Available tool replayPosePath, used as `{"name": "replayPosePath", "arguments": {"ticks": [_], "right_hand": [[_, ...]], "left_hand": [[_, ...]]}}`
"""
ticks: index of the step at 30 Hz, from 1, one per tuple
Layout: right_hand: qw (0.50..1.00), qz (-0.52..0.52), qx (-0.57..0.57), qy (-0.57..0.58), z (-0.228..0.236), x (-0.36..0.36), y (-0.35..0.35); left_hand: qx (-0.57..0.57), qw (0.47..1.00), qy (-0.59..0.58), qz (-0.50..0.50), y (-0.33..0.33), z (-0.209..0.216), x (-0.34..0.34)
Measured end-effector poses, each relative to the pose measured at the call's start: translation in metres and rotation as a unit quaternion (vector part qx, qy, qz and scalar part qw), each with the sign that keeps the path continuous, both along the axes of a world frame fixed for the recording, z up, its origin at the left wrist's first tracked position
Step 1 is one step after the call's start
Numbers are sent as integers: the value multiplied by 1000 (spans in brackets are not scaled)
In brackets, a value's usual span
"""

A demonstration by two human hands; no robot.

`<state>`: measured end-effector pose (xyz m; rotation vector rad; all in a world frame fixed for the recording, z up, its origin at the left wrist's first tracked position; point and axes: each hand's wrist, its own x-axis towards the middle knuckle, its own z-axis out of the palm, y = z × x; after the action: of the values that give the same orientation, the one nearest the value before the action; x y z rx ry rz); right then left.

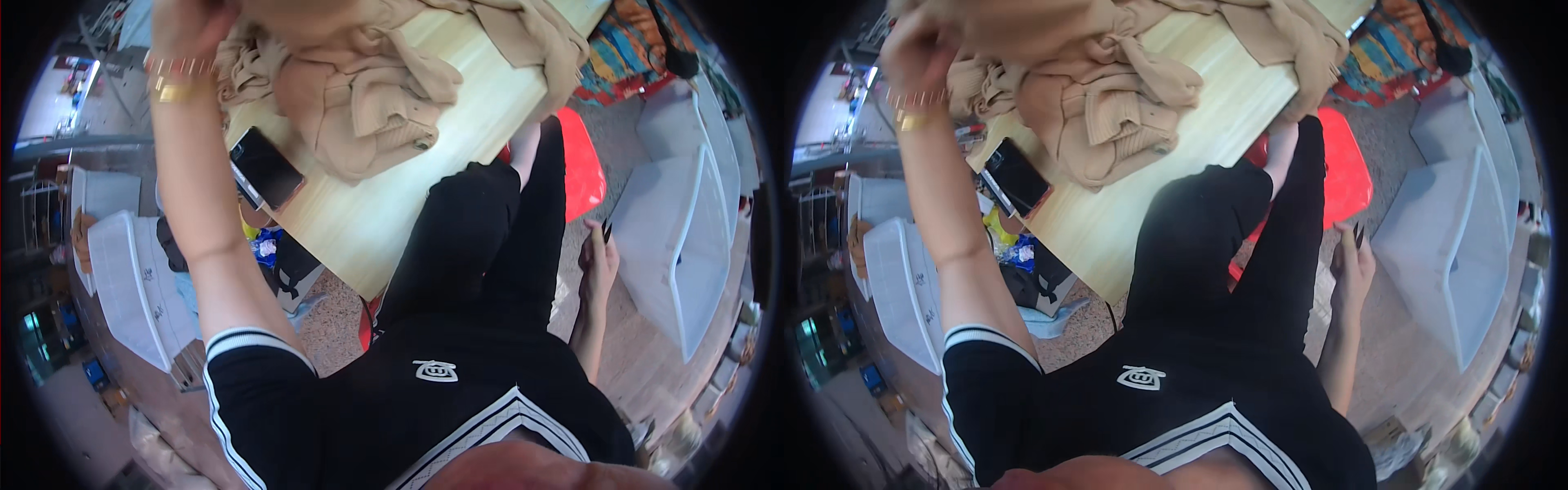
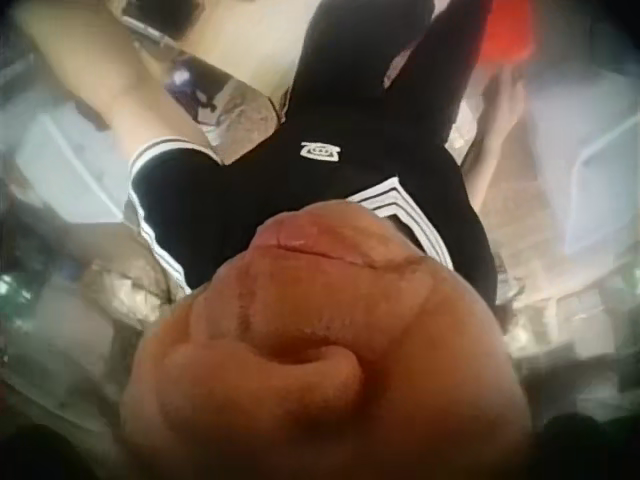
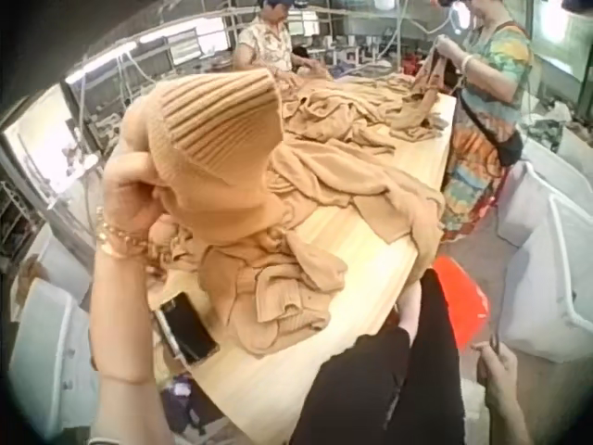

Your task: Trimming loose threads from a tan-colored knitted garment using small thread snips.

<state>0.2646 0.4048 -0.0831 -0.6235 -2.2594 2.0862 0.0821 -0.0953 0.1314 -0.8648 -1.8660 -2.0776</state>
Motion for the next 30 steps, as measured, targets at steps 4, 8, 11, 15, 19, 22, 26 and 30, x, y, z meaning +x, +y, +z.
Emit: {"name": "replayPosePath", "arguments": {"ticks": [4, 8, 11, 15, 19, 22, 26, 30], "right_hand": [[998, 8, -35, 52, 24, -29, -18], [989, 84, -43, 117, 34, -41, -34], [984, 135, -19, 114, 37, -42, -47], [976, 183, -39, 109, 35, -37, -56], [979, 168, -43, 104, 20, -27, -49], [980, 155, -68, 101, 15, -24, -42], [981, 142, -96, 93, 3, -19, -27], [988, 96, -78, 91, 3, -13, -21]], "left_hand": [[-30, 982, -186, -8, -32, -72, 72], [-452, 787, -384, -172, -13, -131, 106], [-485, 768, -413, -69, 0, -148, 137], [-372, 781, -473, 166, -28, -161, 146], [-306, 756, -456, 355, -38, -173, 139], [-75, 772, -478, 413, -42, -197, 125], [114, 830, -313, 447, -51, -216, 82], [11, 859, -119, 498, -27, -166, 38]]}}
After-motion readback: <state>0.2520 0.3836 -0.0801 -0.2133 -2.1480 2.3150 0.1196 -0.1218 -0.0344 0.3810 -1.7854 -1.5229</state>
